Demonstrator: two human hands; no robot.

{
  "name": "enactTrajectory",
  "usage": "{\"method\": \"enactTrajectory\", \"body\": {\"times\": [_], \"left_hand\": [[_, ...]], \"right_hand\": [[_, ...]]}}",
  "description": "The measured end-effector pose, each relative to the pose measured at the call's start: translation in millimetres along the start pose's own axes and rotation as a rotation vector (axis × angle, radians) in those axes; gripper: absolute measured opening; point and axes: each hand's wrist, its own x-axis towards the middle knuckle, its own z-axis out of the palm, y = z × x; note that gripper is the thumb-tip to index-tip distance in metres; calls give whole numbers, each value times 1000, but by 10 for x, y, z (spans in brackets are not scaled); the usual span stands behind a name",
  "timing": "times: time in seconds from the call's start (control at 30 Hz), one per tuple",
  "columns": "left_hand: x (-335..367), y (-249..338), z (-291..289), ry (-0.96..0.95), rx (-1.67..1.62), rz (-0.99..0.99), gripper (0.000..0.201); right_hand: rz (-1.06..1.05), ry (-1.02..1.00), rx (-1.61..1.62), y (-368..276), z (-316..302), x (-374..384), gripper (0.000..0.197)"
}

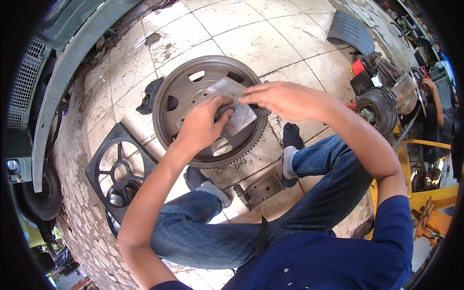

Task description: The person sits on the floor and uses a sanding block to smooth the surface of a circular metal part. They repeatedly rub the sanding block over the face and edges of the part, occasionally flipping it over to work on the other side.

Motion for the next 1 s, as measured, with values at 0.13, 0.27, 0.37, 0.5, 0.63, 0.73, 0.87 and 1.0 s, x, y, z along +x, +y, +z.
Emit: {"method": "enactTrajectory", "body": {"times": [0.13,0.27,0.37,0.5,0.63,0.73,0.87,1.0], "left_hand": [[-26,75,-63,-68,150,63,31],[-8,77,-115,-56,241,67,31],[-40,33,-71,5,274,98,31],[-36,0,-53,-6,275,101,30],[-44,6,-97,-80,230,27,33],[-61,38,-76,-42,234,50,32],[-69,31,-42,18,296,175,33],[-50,13,99,33,352,181,36]], "right_hand": [[121,24,100,251,-75,-13,43],[120,36,84,370,-11,2,43],[83,64,72,405,110,75,43],[101,43,83,227,139,69,42],[53,60,5,234,228,42,43],[46,60,-12,289,230,65,45],[94,48,-30,198,206,27,47],[79,14,-137,152,256,125,49]]}}
